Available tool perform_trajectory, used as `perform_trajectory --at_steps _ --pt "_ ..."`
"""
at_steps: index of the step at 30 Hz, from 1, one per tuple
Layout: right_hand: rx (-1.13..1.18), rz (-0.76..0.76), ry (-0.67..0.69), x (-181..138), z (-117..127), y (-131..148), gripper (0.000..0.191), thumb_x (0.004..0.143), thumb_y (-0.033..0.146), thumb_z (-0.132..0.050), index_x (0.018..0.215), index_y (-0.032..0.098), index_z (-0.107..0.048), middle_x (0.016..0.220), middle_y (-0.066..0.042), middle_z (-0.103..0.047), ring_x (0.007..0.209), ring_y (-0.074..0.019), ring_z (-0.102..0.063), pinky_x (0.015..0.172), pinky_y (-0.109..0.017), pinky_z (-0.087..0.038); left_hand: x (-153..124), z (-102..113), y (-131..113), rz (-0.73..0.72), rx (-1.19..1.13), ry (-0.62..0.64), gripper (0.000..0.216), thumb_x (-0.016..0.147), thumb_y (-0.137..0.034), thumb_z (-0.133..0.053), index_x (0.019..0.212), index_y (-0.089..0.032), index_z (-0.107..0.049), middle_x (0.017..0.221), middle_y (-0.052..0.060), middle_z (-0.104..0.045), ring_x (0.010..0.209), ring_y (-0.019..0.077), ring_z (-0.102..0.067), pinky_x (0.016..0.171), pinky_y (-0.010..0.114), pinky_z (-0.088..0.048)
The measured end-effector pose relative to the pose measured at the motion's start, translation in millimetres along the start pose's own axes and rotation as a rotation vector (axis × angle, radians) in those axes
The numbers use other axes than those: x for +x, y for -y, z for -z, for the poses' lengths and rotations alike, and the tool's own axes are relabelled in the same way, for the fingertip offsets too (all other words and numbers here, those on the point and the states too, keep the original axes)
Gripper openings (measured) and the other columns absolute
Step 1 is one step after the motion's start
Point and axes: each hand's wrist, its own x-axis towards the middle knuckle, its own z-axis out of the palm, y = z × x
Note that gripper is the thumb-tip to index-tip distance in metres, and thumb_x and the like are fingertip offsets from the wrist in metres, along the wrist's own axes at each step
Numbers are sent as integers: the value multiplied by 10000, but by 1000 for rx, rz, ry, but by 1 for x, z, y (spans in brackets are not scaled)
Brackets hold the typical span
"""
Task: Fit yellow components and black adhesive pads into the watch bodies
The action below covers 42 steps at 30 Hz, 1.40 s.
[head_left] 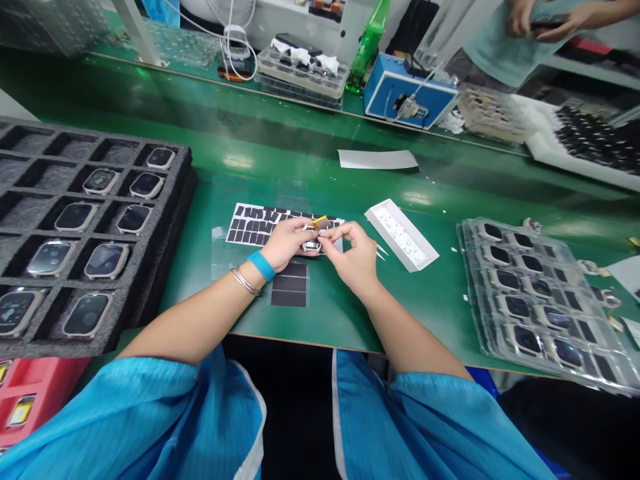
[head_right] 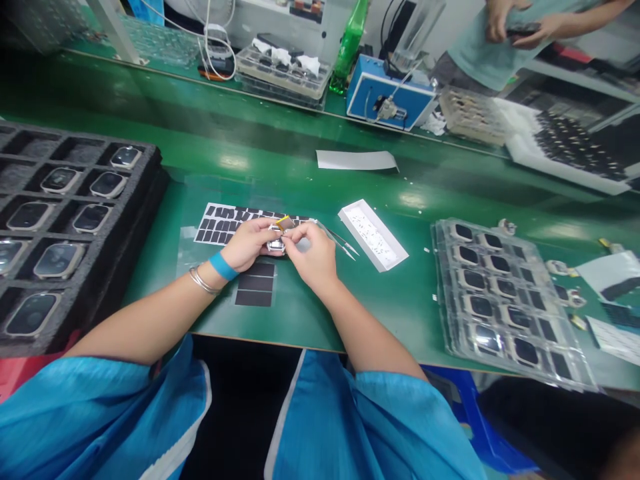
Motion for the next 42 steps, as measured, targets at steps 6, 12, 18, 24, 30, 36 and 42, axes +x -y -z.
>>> perform_trajectory --at_steps 6,12,18,24,30,36,42 --pt "164 -134 99 7 5 -8 242 733 268 -731 772 233 -495 804 1 -700 780 -183 -676 777 -343 -519 0 0 2 9 14 1 150 707 -85 -667 854 -116 -671 735 9 -661 630 126 -636 549 261 -576" --pt "186 -155 209 8 4 -9 276 702 284 -740 769 227 -478 798 10 -679 717 -152 -639 744 -324 -521 1 2 4 -2 10 14 183 681 -104 -699 861 -116 -675 842 36 -706 656 117 -639 582 268 -589" --pt "149 -126 227 8 4 -6 250 715 266 -724 764 231 -481 785 12 -679 698 -152 -636 724 -319 -527 2 1 4 6 9 14 189 677 -95 -705 862 -111 -668 806 37 -699 639 120 -643 551 258 -585" --pt "-6 -13 206 5 4 -2 176 765 223 -683 770 244 -509 792 9 -688 731 -177 -658 759 -340 -524 1 1 3 9 19 24 190 683 -95 -690 870 -117 -667 780 26 -693 644 113 -638 563 242 -581" --pt "-203 137 206 3 2 -7 150 798 165 -646 768 249 -525 779 14 -682 770 -202 -653 834 -379 -492 1 1 4 16 23 2 178 692 -82 -660 866 -119 -674 716 4 -666 627 112 -623 558 246 -578" --pt "-359 351 207 -2 -2 -8 158 879 120 -566 786 248 -558 784 -21 -659 786 -223 -609 812 -393 -479 1 3 6 -10 1 -4 186 694 -83 -646 870 -121 -692 716 7 -671 636 118 -632 562 248 -582" --pt "-322 186 90 4 3 -6 286 750 159 -751 986 231 -606 1083 -100 -595 1052 -294 -559 915 -458 -487 1 5 7 -11 3 5 227 683 -103 -684 909 -121 -689 769 27 -693 646 122 -644 550 249 -583"
